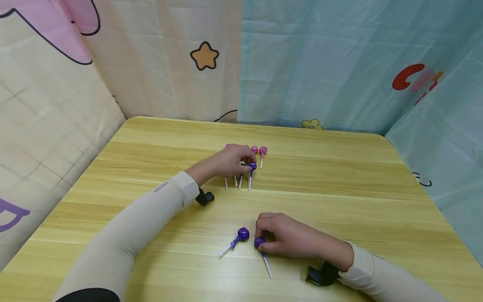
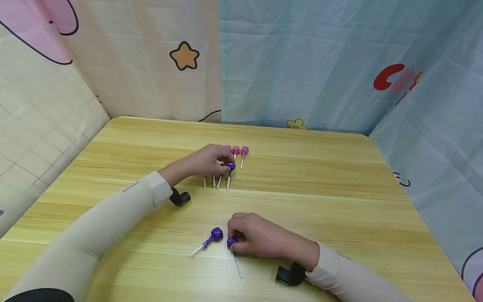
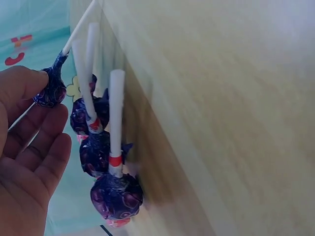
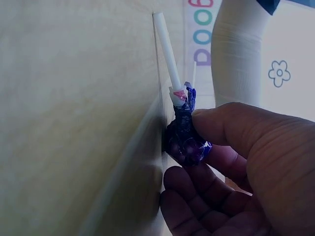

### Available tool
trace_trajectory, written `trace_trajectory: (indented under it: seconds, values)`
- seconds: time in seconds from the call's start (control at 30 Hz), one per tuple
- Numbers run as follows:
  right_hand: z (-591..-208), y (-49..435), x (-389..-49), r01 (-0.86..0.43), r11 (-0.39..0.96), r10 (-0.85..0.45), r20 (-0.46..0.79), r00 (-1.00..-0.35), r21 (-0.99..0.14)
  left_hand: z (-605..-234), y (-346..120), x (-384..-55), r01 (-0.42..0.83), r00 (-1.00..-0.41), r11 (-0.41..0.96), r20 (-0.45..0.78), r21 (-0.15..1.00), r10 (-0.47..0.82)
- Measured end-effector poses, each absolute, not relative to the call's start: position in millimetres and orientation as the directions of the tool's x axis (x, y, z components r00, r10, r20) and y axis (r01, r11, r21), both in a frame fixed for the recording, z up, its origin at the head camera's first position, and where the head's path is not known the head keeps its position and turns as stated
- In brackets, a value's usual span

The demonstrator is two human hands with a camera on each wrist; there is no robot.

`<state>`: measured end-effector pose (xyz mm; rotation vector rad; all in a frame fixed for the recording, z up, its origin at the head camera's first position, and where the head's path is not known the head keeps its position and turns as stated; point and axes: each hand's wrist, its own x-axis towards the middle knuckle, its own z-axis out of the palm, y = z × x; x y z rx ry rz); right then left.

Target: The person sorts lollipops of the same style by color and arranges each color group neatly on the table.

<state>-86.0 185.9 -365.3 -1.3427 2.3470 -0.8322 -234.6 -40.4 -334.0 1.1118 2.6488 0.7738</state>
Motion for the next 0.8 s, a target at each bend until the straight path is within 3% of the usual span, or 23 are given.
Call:
trace_trajectory:
  seconds: [0.8]
  values:
    - [-365.3,187.0,-87.1,-0.658,0.399,-0.852,0.007,-0.524,-0.638,-344.3,-32.1,-248.6,0.611,-0.708,0.629,-0.022,0.48,0.706]
